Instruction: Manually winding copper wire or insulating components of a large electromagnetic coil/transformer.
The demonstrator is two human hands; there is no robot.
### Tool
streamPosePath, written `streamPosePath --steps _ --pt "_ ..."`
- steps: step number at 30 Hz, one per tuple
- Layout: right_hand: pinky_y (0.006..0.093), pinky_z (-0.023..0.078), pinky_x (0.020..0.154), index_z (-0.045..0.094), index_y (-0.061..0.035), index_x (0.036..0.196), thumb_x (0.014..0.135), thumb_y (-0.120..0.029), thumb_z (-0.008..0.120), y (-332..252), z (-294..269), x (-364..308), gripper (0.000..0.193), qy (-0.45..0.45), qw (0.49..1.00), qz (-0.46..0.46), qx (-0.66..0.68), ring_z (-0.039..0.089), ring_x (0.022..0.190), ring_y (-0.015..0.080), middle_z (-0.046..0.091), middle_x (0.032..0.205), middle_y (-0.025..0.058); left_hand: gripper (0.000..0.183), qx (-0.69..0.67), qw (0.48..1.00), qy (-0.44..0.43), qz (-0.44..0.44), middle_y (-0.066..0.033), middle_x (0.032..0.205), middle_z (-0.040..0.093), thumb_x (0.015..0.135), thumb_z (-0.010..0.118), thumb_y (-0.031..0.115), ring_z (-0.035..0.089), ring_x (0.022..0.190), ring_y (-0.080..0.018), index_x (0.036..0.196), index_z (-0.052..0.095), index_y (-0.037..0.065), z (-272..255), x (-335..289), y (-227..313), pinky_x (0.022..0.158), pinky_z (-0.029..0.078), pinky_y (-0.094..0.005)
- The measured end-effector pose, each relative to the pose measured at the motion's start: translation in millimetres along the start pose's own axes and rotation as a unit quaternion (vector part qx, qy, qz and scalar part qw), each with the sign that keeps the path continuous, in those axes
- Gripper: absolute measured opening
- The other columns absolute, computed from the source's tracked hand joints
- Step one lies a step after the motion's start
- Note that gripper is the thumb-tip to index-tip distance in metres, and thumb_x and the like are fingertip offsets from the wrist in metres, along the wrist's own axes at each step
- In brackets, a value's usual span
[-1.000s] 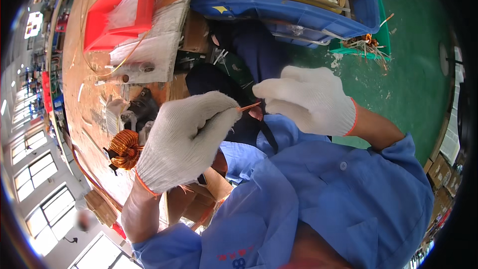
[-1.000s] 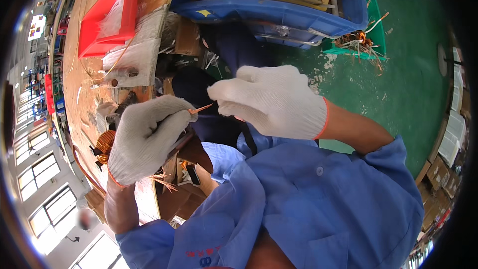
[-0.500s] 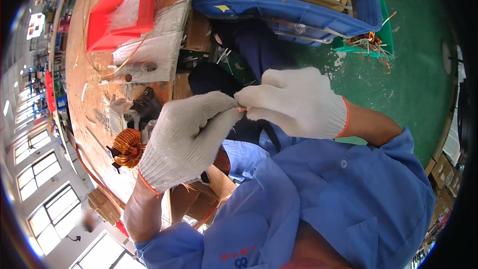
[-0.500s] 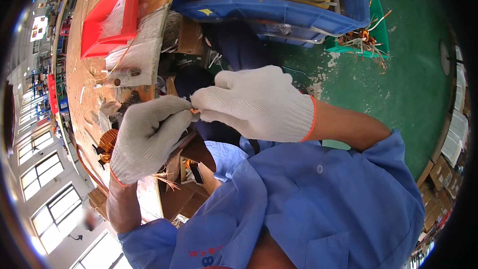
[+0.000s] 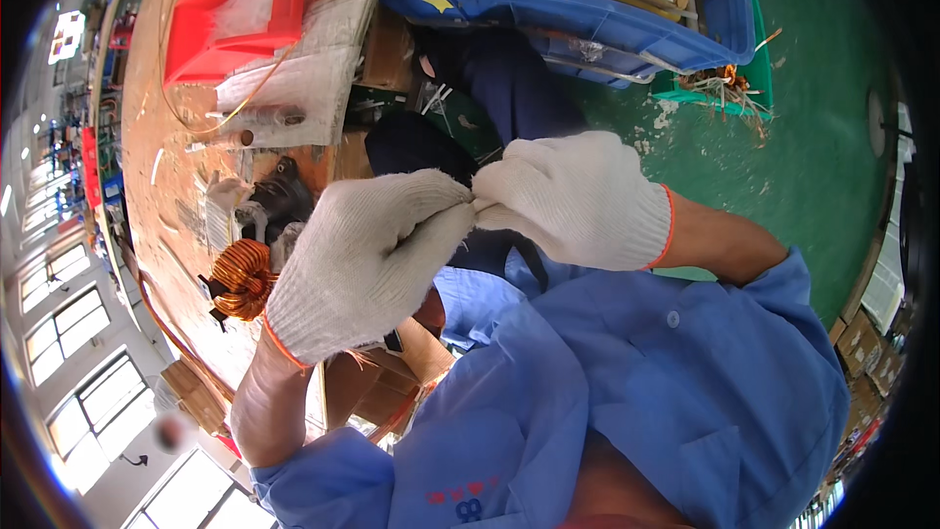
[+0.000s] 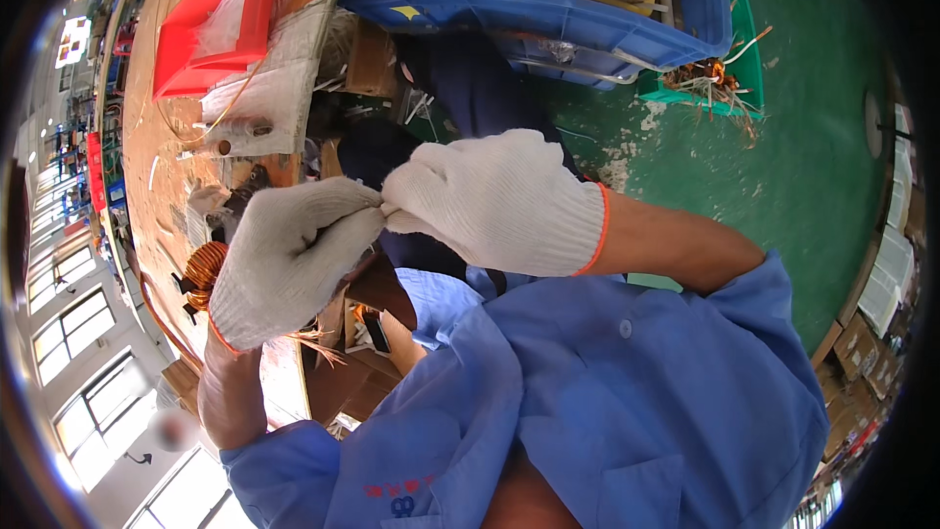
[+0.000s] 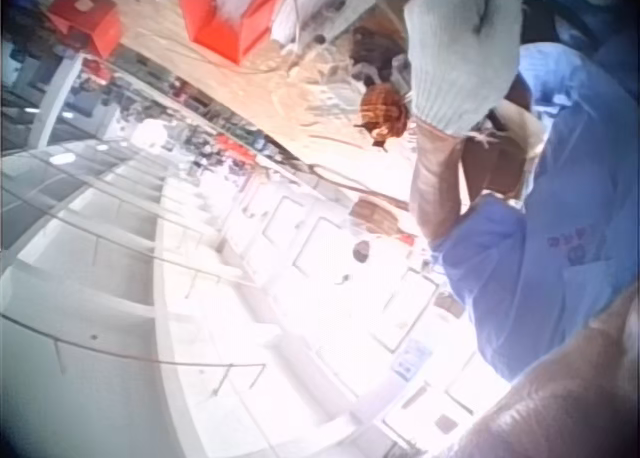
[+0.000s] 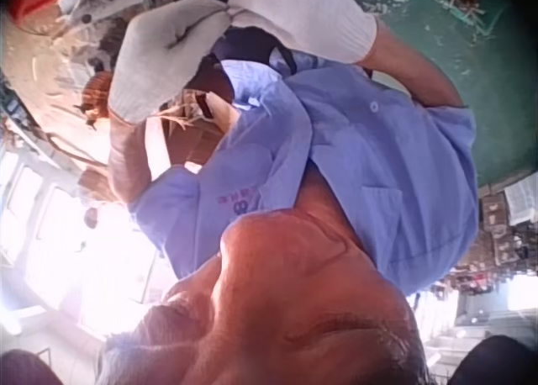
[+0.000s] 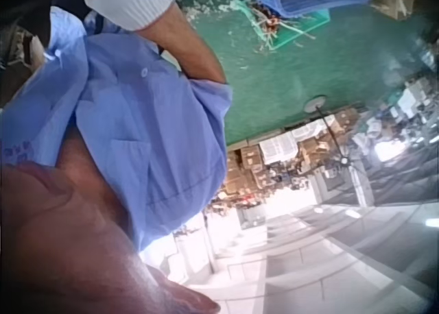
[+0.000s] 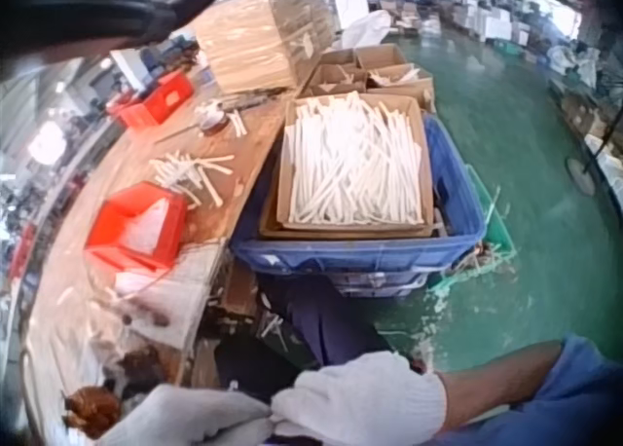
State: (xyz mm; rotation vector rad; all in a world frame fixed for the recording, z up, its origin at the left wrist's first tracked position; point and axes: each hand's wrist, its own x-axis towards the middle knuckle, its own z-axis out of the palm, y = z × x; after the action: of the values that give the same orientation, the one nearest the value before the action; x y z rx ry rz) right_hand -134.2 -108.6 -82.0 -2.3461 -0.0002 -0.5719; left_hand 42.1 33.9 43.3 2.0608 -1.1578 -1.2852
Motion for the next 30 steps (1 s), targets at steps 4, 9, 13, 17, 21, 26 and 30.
streamPosePath --steps 4,9,13,17,21,26,30 --pt "0.0393 0.057 0.061 0.073 -0.0151 0.11 0.094 -0.034 0.086 -1.0 3.2 -1.5 0.028 -0.011 0.999 0.031 0.014 0.073 0.074 0.0255 0.069 0.089 0.0026 0.018 -0.002 0.999 0.002 -0.043 -0.0113 0.081 0.073 0.105 0.073 0.008 0.068 0.07 -0.0103 0.111 0.079 -0.008 -0.2 -0.2 4.3 0.065 0.053 -0.0299" --pt "0.0388 0.055 0.059 0.072 -0.0164 0.111 0.095 -0.039 0.084 -1.3 8.1 1.5 0.03 -0.036 0.994 -0.035 -0.099 0.071 0.07 0.0232 0.064 0.085 0.0015 0.017 0.081 0.997 0.002 0.001 -0.0183 0.087 0.075 0.104 0.074 0.01 0.076 0.076 -0.0271 0.113 0.078 -0.003 0.2 1.1 -9.0 0.068 0.057 -0.0367" --pt "0.0382 0.053 0.057 0.072 -0.0167 0.111 0.095 -0.04 0.085 3.5 9.2 6.5 0.031 -0.032 0.993 -0.059 -0.1 0.07 0.069 0.0212 0.063 0.084 0.0012 0.018 0.103 0.992 0.054 0.043 -0.0216 0.095 0.077 0.102 0.076 0.011 0.08 0.084 -0.0359 0.115 0.078 -0.002 -11.0 -18.8 -24.8 0.074 0.061 -0.0415" --pt "0.0376 0.05 0.054 0.071 -0.016 0.11 0.095 -0.042 0.085 7.6 19.8 11.0 0.032 -0.05 0.993 -0.076 -0.074 0.07 0.067 0.0195 0.063 0.083 0.001 0.02 0.15 0.98 0.098 0.087 -0.0197 0.102 0.078 0.101 0.075 0.008 0.08 0.089 -0.0379 0.119 0.078 0.001 -19.2 -41.0 -36.0 0.078 0.062 -0.0427" --pt "0.0378 0.049 0.052 0.071 -0.0151 0.11 0.098 -0.042 0.083 1.0 45.8 19.0 0.032 -0.059 0.989 -0.103 -0.09 0.069 0.065 0.0193 0.062 0.082 0.0016 0.014 0.258 0.955 0.106 0.105 -0.0152 0.101 0.077 0.1 0.074 0.006 0.077 0.087 -0.0376 0.113 0.078 0.004 -8.4 -45.6 -44.2 0.075 0.06 -0.0446" --pt "0.0405 0.052 0.055 0.071 -0.0124 0.112 0.103 -0.036 0.079 -9.7 45.7 30.5 0.027 -0.105 0.981 -0.098 -0.132 0.072 0.069 0.0244 0.065 0.084 0.005 0.019 0.301 0.945 0.087 0.095 -0.0143 0.096 0.072 0.096 0.074 0.004 0.074 0.087 -0.037 0.114 0.076 0.007 -10.7 -49.7 -51.6 0.079 0.06 -0.0443" --pt "0.0463 0.057 0.064 0.068 -0.0068 0.115 0.107 -0.026 0.073 -14.0 20.6 35.3 0.021 -0.165 0.979 0.028 0.113 0.074 0.078 0.0358 0.069 0.092 0.0099 0.022 0.329 0.931 0.119 0.104 -0.0138 0.096 0.071 0.09 0.074 0.001 0.073 0.094 -0.0359 0.112 0.075 0.007 -26.4 -72.7 -53.4 0.081 0.06 -0.0459"
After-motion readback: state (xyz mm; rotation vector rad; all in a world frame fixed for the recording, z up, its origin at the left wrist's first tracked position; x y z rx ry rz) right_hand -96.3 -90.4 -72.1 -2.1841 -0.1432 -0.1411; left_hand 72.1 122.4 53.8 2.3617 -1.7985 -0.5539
